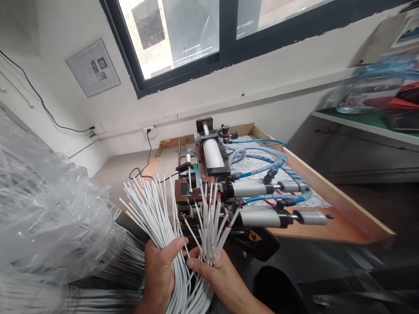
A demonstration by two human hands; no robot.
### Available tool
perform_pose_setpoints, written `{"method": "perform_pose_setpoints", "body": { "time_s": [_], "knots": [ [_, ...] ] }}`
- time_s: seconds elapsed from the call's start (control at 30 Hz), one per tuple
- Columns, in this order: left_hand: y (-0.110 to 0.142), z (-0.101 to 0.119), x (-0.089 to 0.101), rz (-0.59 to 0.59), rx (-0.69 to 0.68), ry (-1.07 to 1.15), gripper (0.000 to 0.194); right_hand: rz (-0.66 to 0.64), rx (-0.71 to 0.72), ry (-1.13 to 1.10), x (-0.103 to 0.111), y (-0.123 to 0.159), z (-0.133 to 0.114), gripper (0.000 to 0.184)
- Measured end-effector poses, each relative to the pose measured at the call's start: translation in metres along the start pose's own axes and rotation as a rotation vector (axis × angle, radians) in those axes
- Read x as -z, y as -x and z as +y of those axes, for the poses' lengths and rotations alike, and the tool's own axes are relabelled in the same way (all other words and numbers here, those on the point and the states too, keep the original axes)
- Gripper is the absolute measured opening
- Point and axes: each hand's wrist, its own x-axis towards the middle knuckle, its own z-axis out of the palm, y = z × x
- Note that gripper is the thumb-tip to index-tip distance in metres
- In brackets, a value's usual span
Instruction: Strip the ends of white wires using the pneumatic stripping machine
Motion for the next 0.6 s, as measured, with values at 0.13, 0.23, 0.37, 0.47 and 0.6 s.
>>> {"method": "perform_pose_setpoints", "body": {
  "time_s": [0.13, 0.23, 0.37, 0.47, 0.6],
  "knots": [
    [-0.004, 0.007, -0.001, 0.079, 0.01, 0.014, 0.021, 0.166, 0.065, -0.069, -0.002, -0.003, 0.006, 0.019],
    [-0.007, 0.01, 0.0, 0.127, 0.026, 0.037, 0.022, 0.252, 0.088, -0.084, -0.004, -0.011, 0.003, 0.019],
    [-0.01, 0.01, 0.001, 0.118, 0.053, 0.062, 0.019, 0.286, 0.016, -0.208, -0.006, -0.021, -0.003, 0.018],
    [-0.01, 0.011, 0.001, 0.115, 0.072, 0.072, 0.018, 0.28, -0.042, -0.301, -0.009, -0.024, -0.005, 0.018],
    [-0.01, 0.011, -0.001, 0.107, 0.083, 0.078, 0.018, 0.299, -0.106, -0.409, -0.013, -0.028, -0.007, 0.015]
  ]
}}
